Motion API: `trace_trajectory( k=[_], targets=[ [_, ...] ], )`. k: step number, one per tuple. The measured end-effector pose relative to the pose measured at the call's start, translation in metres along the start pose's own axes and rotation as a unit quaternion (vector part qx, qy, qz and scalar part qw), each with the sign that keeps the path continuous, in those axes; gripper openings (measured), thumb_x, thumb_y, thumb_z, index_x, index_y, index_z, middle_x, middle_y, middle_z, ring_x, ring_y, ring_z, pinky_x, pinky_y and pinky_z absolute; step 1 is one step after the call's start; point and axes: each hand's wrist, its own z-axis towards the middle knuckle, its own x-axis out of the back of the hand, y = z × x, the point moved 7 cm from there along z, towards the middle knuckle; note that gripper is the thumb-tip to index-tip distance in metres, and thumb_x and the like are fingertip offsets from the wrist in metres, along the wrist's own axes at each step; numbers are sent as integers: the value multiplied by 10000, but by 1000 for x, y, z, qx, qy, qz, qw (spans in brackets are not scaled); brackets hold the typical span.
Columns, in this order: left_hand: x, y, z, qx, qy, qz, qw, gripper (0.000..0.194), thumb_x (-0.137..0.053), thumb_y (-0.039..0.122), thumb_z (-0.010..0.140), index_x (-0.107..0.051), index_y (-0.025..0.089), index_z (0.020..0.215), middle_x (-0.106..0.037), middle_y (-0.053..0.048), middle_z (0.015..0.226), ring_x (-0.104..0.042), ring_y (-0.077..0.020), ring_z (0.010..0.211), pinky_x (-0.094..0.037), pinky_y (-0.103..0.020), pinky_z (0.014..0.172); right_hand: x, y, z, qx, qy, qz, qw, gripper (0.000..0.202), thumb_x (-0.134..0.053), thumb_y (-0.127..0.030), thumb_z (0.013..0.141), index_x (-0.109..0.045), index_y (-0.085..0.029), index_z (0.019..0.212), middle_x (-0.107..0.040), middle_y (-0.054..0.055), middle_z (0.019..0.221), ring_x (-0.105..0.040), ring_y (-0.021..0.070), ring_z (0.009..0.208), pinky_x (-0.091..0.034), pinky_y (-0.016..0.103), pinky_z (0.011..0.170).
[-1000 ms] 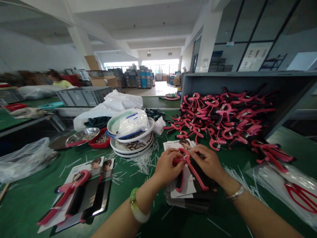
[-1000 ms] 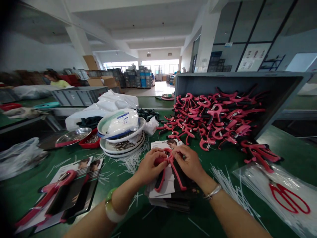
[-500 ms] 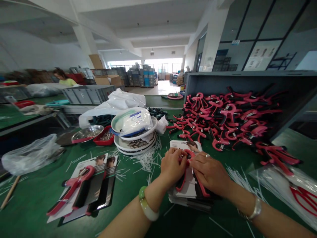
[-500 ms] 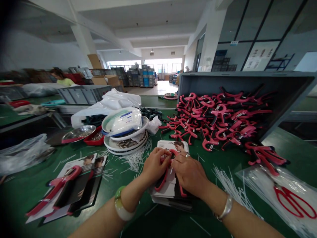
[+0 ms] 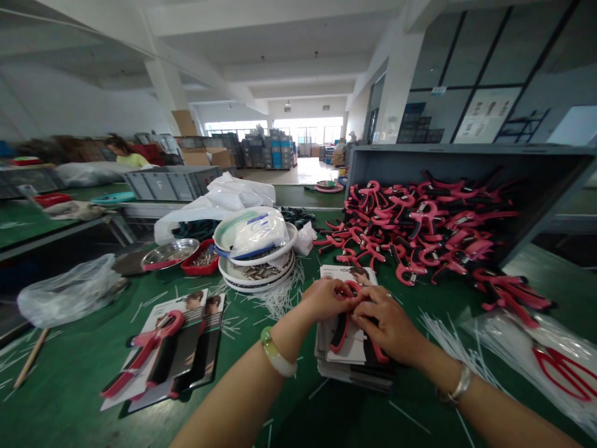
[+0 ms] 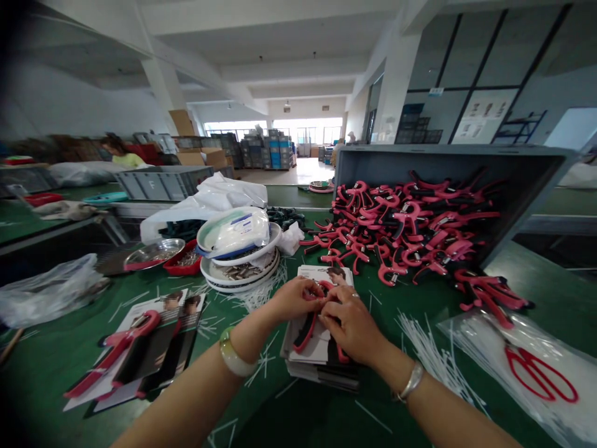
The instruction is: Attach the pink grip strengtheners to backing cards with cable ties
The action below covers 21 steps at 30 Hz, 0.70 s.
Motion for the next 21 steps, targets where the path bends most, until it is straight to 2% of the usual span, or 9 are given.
trace_trajectory(
  k=[4, 9, 11, 13, 15, 16, 18, 21],
  targets=[
    [-7, 2, 11, -14, -72, -51, 996, 258, -674, 396, 671, -718, 167, 782, -689, 3, 730, -584, -121, 666, -447, -198, 627, 0, 0, -1, 2, -6, 24, 1000, 214, -516, -228, 842, -631, -192, 665, -577, 78, 911, -476, 270, 1137, -386, 480, 958],
    [-3, 0, 14, -12, -61, -80, 995, 295, -719, 389, 625, -719, 175, 828, -684, 2, 749, -565, -117, 653, -437, -196, 595, 5, -2, -1, -6, -67, 0, 998, 178, -519, -196, 820, -653, -179, 703, -565, 105, 1037, -456, 275, 1173, -341, 484, 1008],
    [5, -4, 7, 2, -12, -112, 994, 372, -718, 410, 633, -702, 176, 922, -682, -15, 811, -563, -120, 662, -438, -205, 590, 8, -6, -4, 5, -122, 7, 992, 193, -491, -126, 798, -670, -191, 763, -548, 104, 1130, -453, 257, 1193, -348, 461, 1012],
    [20, -16, -10, 49, 101, -175, 978, 440, -688, 437, 674, -663, 167, 1021, -668, -48, 918, -561, -119, 681, -442, -213, 595, 9, -11, -9, 16, -168, 9, 986, 209, -508, -102, 761, -678, -207, 820, -500, 98, 1256, -422, 261, 1235, -360, 453, 1007],
    [32, -33, -38, 110, 222, -246, 937, 461, -644, 452, 722, -620, 161, 1079, -636, -77, 1010, -564, -118, 720, -448, -215, 609, 12, -14, -13, 12, -165, -12, 986, 152, -565, -151, 740, -679, -206, 824, -468, 103, 1319, -392, 295, 1259, -360, 483, 997],
    [31, -41, -53, 132, 251, -284, 916, 479, -641, 466, 723, -604, 160, 1090, -628, -79, 1001, -566, -121, 729, -448, -212, 598, 12, -15, -14, 9, -149, -27, 988, 117, -585, -189, 745, -679, -202, 813, -473, 109, 1320, -395, 310, 1253, -363, 500, 985],
    [21, -48, -75, 145, 252, -364, 885, 508, -681, 473, 680, -591, 155, 1065, -632, -58, 911, -573, -126, 708, -448, -208, 566, 11, -18, -15, 11, -108, -51, 993, 118, -570, -238, 792, -682, -202, 796, -506, 109, 1293, -424, 316, 1223, -374, 513, 954],
    [0, -45, -91, 116, 205, -412, 880, 359, -711, 420, 659, -636, 135, 864, -648, -27, 746, -589, -128, 652, -462, -219, 585, 8, -25, -14, 27, -54, -69, 996, 167, -525, -222, 842, -691, -220, 821, -567, 88, 1227, -493, 298, 1142, -411, 487, 884]
  ],
)
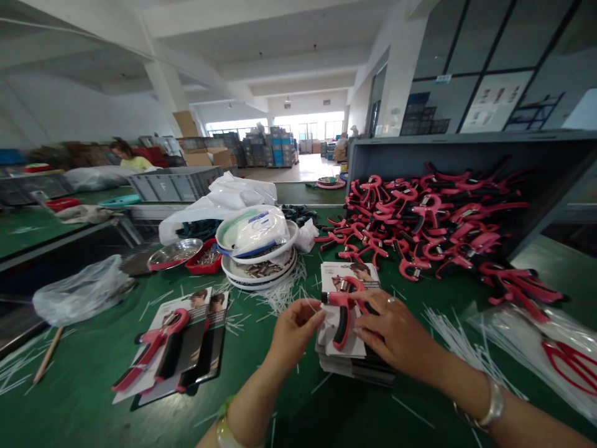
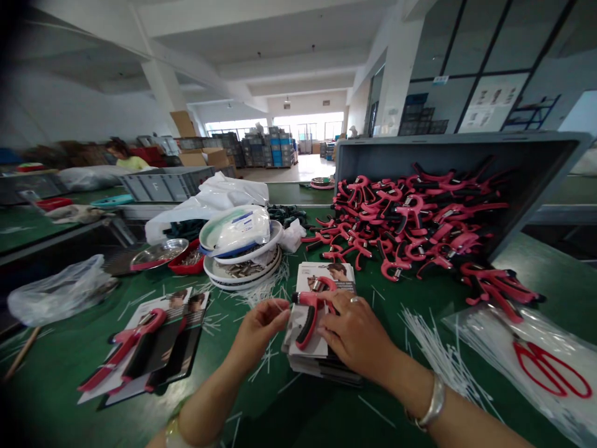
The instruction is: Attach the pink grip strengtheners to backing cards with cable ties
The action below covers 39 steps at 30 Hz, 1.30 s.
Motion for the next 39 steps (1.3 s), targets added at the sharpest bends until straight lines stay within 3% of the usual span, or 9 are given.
trace_trajectory(
  k=[3, 5, 8, 11, 13, 17, 27, 39],
  targets=[
    [-11, -2, -5, -49, -14, 69, 996, 220, -660, 354, 731, -682, 141, 778, -669, -29, 690, -601, -131, 629, -467, -222, 596, 2, -5, 6, -3, 52, 0, 999, 155, -528, -219, 849, -683, -222, 847, -647, 71, 1054, -568, 262, 984, -436, 444, 816],
    [-16, 3, -4, -102, -6, 120, 988, 172, -647, 305, 752, -705, 162, 826, -693, -32, 731, -619, -137, 659, -482, -224, 618, 1, -6, 11, -15, 74, 24, 997, 149, -517, -228, 862, -662, -207, 837, -669, 59, 926, -587, 232, 892, -448, 407, 788],
    [-21, 7, -2, -157, 7, 144, 977, 231, -683, 264, 730, -680, 175, 944, -700, -17, 723, -633, -132, 633, -505, -224, 617, -8, -1, 16, -64, 70, 76, 993, 156, -512, -263, 874, -627, -197, 791, -665, 44, 832, -596, 208, 823, -464, 361, 744],
    [-21, 8, -2, -188, 26, 170, 967, 157, -678, 252, 749, -663, 168, 880, -701, -20, 720, -642, -131, 618, -516, -220, 598, -17, 7, 16, -105, 70, 117, 985, 154, -518, -291, 875, -622, -205, 799, -661, 35, 831, -604, 197, 806, -468, 338, 719],
    [-22, 14, -6, -238, 37, 214, 947, 78, -622, 212, 796, -669, 174, 844, -714, -36, 775, -660, -138, 687, -524, -229, 653, -19, 9, 15, -110, 79, 127, 983, 164, -508, -300, 880, -625, -208, 811, -661, 35, 838, -606, 196, 816, -467, 335, 726],
    [-29, 28, -14, -338, 18, 276, 900, 206, -503, 138, 858, -670, 191, 967, -719, -60, 891, -669, -134, 796, -526, -223, 722, -17, 8, 13, -105, 97, 128, 981, 177, -492, -303, 886, -626, -209, 818, -660, 37, 826, -610, 190, 806, -468, 324, 720],
    [-32, 29, -17, -355, -11, 339, 871, 254, -476, 157, 879, -665, 209, 1040, -706, -73, 902, -665, -135, 783, -518, -207, 683, -7, 5, 8, -95, 140, 122, 978, 185, -482, -302, 889, -619, -207, 808, -657, 43, 784, -609, 179, 764, -484, 305, 692],
    [-36, 33, -16, -364, -25, 366, 856, 254, -471, 193, 893, -670, 229, 1047, -711, -55, 922, -662, -131, 796, -520, -208, 684, -11, 10, 9, -102, 111, 134, 979, 166, -506, -287, 880, -631, -199, 817, -659, 39, 796, -609, 178, 766, -477, 303, 695]
  ],
)
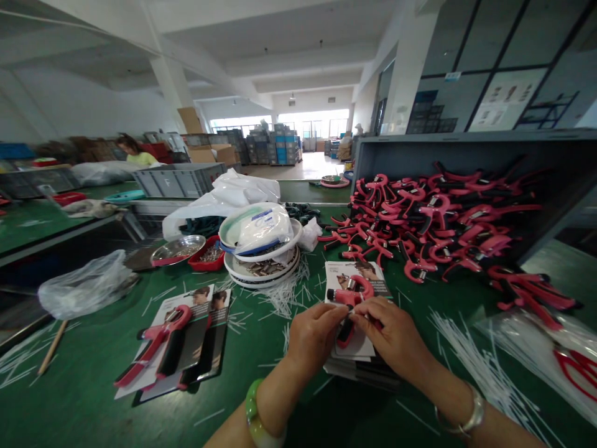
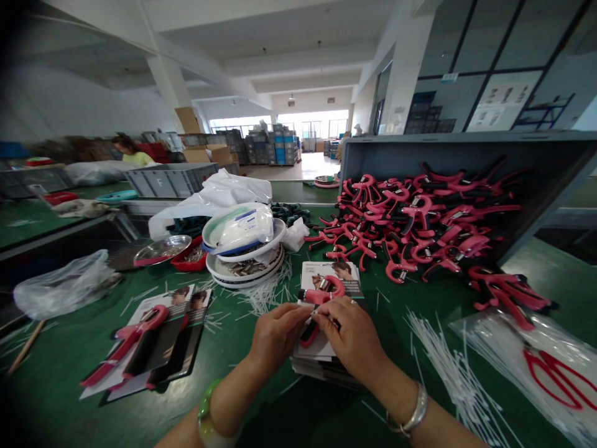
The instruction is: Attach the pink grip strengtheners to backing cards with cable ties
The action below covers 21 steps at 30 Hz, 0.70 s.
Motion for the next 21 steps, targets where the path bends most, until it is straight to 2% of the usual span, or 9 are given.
trace_trajectory(
  k=[8, 21],
  targets=[
    [2, 0, 0, -7, 11, -6, 1000, 246, -477, 198, 893, -672, 238, 1038, -711, -55, 916, -667, -129, 795, -530, -209, 678, 4, 1, 0, 0, 12, 26, 1000, 167, -510, -301, 880, -625, -204, 808, -655, 37, 777, -611, 170, 744, -482, 281, 672],
    [2, 1, 0, -11, 21, -5, 1000, 234, -492, 195, 886, -679, 232, 1021, -720, -57, 906, -668, -122, 780, -520, -196, 667, 1, 2, 3, -5, -28, 37, 999, 209, -498, -321, 882, -627, -205, 766, -665, 34, 775, -611, 175, 755, -469, 297, 697]
  ],
)
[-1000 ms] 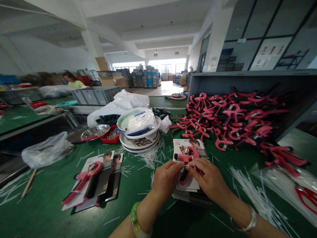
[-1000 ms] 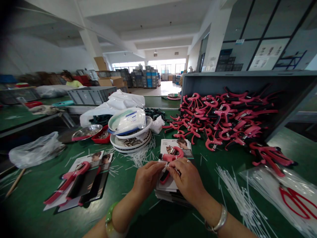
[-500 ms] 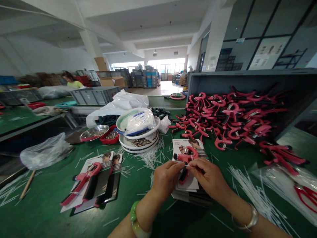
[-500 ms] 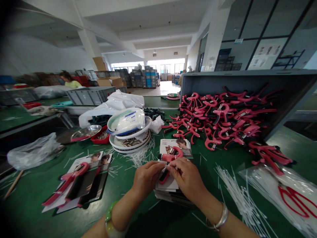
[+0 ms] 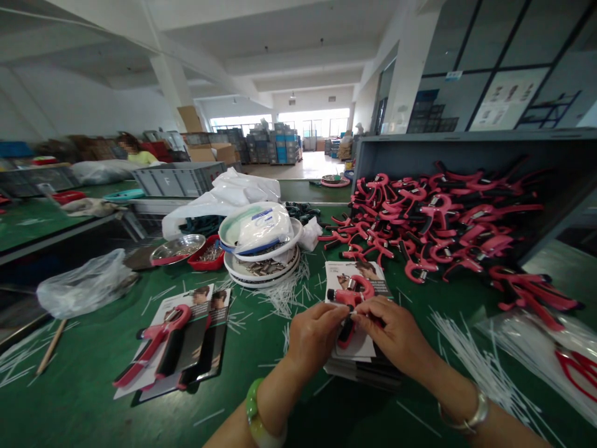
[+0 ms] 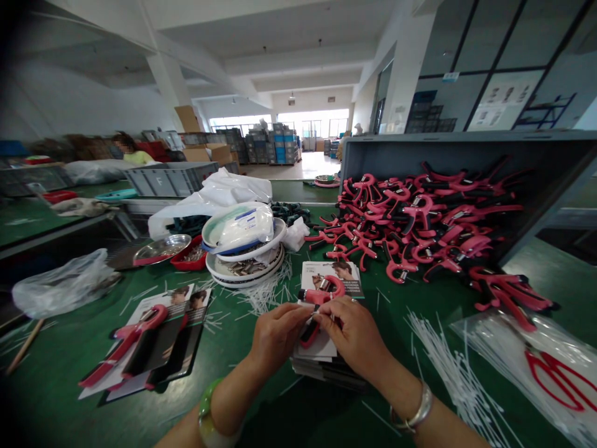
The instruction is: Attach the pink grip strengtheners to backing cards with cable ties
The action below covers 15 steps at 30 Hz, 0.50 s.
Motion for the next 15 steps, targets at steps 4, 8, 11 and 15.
trace_trajectory(
  k=[4, 8, 11, 15],
  targets=[
    [-1, 0, 2, 1, 0, -10, 1000, 221, -503, 190, 875, -692, 226, 985, -724, -60, 877, -667, -125, 750, -523, -205, 642, 0, -1, 1, 1, -19, 1, 1000, 210, -500, -326, 883, -636, -206, 777, -667, 33, 779, -605, 174, 765, -458, 295, 702],
    [-4, -3, 5, 3, 7, -87, 996, 182, -536, 222, 866, -701, 201, 941, -730, -60, 829, -669, -127, 723, -527, -213, 644, -1, 0, 7, -4, -72, -4, 997, 234, -539, -343, 861, -635, -201, 703, -640, 8, 689, -586, 160, 697, -438, 273, 642],
    [-6, -7, 8, 32, 1, -145, 989, 163, -569, 239, 852, -702, 185, 928, -736, -58, 810, -673, -141, 734, -527, -228, 670, -5, 4, 11, -30, -112, 17, 993, 254, -583, -382, 831, -633, -202, 659, -623, -11, 640, -568, 142, 624, -418, 248, 575],
    [-7, -5, 12, 70, -24, -169, 983, 136, -615, 278, 823, -709, 202, 885, -735, -46, 819, -664, -149, 748, -514, -237, 692, -4, 6, 8, -41, -76, -16, 996, 232, -596, -354, 819, -638, -202, 649, -629, 4, 651, -565, 153, 627, -423, 257, 578]
  ],
)
